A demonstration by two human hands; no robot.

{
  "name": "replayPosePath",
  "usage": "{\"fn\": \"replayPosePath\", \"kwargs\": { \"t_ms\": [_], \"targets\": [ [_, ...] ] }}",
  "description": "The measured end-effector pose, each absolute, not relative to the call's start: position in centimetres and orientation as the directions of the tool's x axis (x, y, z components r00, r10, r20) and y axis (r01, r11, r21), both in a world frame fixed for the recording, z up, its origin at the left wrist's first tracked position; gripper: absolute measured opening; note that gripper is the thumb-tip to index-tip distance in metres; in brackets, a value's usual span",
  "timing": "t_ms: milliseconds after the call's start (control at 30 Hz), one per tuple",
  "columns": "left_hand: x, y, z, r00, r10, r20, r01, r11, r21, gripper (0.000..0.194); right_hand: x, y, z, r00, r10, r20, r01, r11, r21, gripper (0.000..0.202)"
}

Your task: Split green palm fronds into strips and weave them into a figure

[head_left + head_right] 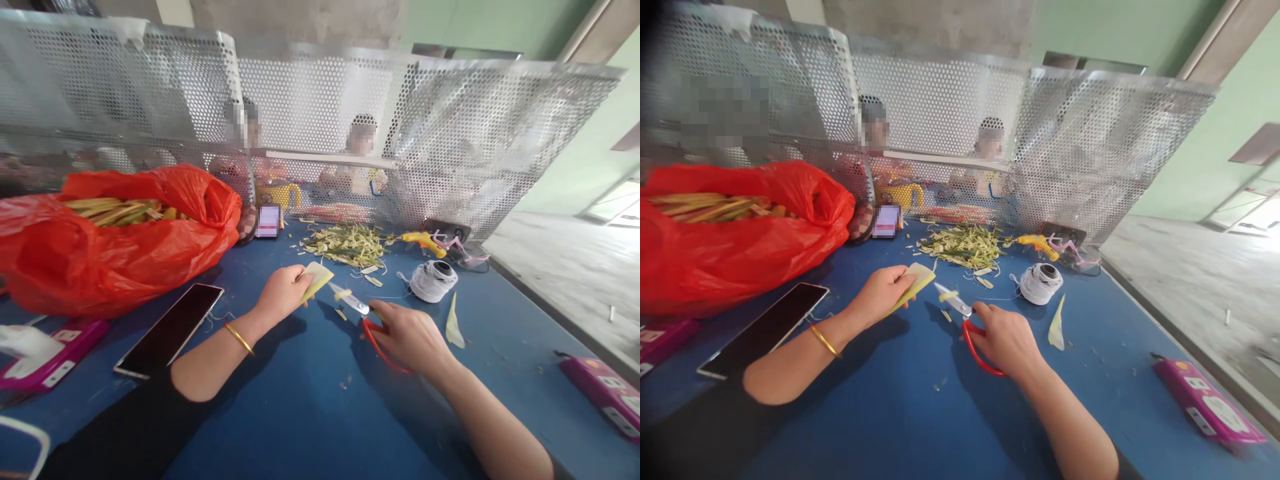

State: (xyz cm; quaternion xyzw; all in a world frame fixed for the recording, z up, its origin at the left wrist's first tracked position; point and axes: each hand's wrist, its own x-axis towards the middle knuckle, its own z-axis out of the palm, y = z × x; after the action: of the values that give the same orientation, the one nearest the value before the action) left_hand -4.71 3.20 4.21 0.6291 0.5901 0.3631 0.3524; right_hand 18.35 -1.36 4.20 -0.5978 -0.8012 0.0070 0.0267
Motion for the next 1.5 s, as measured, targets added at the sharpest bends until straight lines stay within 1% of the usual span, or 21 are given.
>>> {"fn": "replayPosePath", "kwargs": {
  "t_ms": [33, 100, 167, 233, 267, 333, 400, 433, 467, 500, 533, 600, 733, 800, 900, 1067, 1133, 1300, 1400, 1500],
  "targets": [
    [-4.8, 3.2, 4.4, 0.026, 0.999, 0.029, 0.430, -0.037, 0.902, 0.021, 18.4, -1.3, 4.2, -0.343, 0.940, -0.002, 0.939, 0.343, 0.008, 0.036],
    [-4.8, 3.1, 4.7, -0.004, 1.000, 0.024, 0.329, -0.022, 0.944, 0.018, 18.4, -1.4, 4.1, -0.429, 0.902, -0.054, 0.902, 0.431, 0.036, 0.041],
    [-4.8, 2.8, 5.2, -0.040, 0.998, 0.047, 0.250, -0.036, 0.968, 0.017, 18.4, -1.6, 3.9, -0.481, 0.875, -0.058, 0.877, 0.481, -0.006, 0.042],
    [-4.7, 2.6, 5.5, -0.074, 0.996, 0.051, 0.158, -0.039, 0.987, 0.018, 18.4, -1.8, 3.8, -0.503, 0.864, -0.009, 0.863, 0.502, -0.064, 0.034],
    [-4.6, 2.5, 5.6, -0.090, 0.995, 0.035, 0.097, -0.026, 0.995, 0.017, 18.3, -1.7, 3.9, -0.496, 0.867, 0.041, 0.862, 0.498, -0.093, 0.029],
    [-4.1, 2.2, 5.8, -0.117, 0.993, -0.020, -0.058, 0.014, 0.998, 0.013, 17.9, -1.4, 4.3, -0.425, 0.885, 0.191, 0.866, 0.459, -0.198, 0.026],
    [-3.4, 2.0, 6.0, -0.161, 0.984, -0.072, -0.212, 0.036, 0.977, 0.011, 16.9, -0.7, 5.0, -0.291, 0.898, 0.330, 0.819, 0.412, -0.400, 0.027],
    [-3.0, 1.8, 6.1, -0.172, 0.980, -0.101, -0.279, 0.050, 0.959, 0.011, 16.2, -0.2, 5.5, -0.221, 0.905, 0.364, 0.758, 0.394, -0.520, 0.029],
    [-2.7, 1.5, 6.2, -0.177, 0.975, -0.133, -0.330, 0.069, 0.942, 0.011, 15.4, 0.4, 5.9, -0.164, 0.918, 0.361, 0.675, 0.371, -0.637, 0.032],
    [-2.4, 1.2, 6.4, -0.158, 0.974, -0.165, -0.367, 0.097, 0.925, 0.012, 14.4, 1.0, 6.4, -0.135, 0.936, 0.324, 0.603, 0.337, -0.723, 0.035],
    [-2.1, 1.0, 6.5, -0.136, 0.970, -0.199, -0.398, 0.131, 0.908, 0.012, 13.5, 1.6, 6.7, -0.120, 0.950, 0.287, 0.562, 0.303, -0.770, 0.038],
    [-2.0, 0.5, 6.6, -0.089, 0.962, -0.258, -0.440, 0.195, 0.877, 0.012, 11.9, 2.6, 7.0, -0.079, 0.969, 0.235, 0.545, 0.239, -0.804, 0.038],
    [-2.5, 0.4, 6.0, 0.020, 0.944, -0.328, -0.498, 0.294, 0.816, 0.007, 10.2, 3.3, 6.3, -0.092, 0.978, 0.187, 0.377, 0.208, -0.903, 0.029],
    [-2.8, 0.7, 5.3, 0.072, 0.938, -0.339, -0.512, 0.327, 0.794, 0.004, 10.3, 3.3, 5.7, -0.117, 0.981, 0.154, 0.293, 0.182, -0.939, 0.025],
    [-3.0, 1.2, 4.6, 0.106, 0.930, -0.352, -0.504, 0.355, 0.787, 0.005, 10.8, 3.3, 5.1, -0.148, 0.984, 0.103, 0.222, 0.135, -0.966, 0.022],
    [-3.1, 1.2, 4.9, 0.050, 0.930, -0.363, -0.518, 0.335, 0.787, 0.002, 11.6, 3.3, 5.0, -0.144, 0.989, 0.024, 0.245, 0.059, -0.968, 0.028],
    [-3.1, 1.1, 5.1, 0.052, 0.935, -0.350, -0.522, 0.324, 0.789, 0.003, 11.7, 3.2, 5.2, -0.153, 0.988, 0.016, 0.221, 0.050, -0.974, 0.031],
    [-3.2, 1.1, 5.1, 0.069, 0.943, -0.326, -0.505, 0.315, 0.804, 0.008, 11.6, 3.0, 5.5, -0.147, 0.986, 0.076, 0.131, 0.095, -0.987, 0.028],
    [-3.2, 0.9, 5.0, 0.095, 0.949, -0.299, -0.464, 0.308, 0.830, 0.015, 11.5, 3.1, 5.4, -0.089, 0.987, 0.131, 0.131, 0.142, -0.981, 0.025],
    [-3.1, 0.7, 5.1, 0.107, 0.953, -0.283, -0.377, 0.303, 0.875, 0.022, 11.6, 3.3, 5.3, -0.039, 0.987, 0.157, 0.143, 0.161, -0.976, 0.025]
  ]
}}
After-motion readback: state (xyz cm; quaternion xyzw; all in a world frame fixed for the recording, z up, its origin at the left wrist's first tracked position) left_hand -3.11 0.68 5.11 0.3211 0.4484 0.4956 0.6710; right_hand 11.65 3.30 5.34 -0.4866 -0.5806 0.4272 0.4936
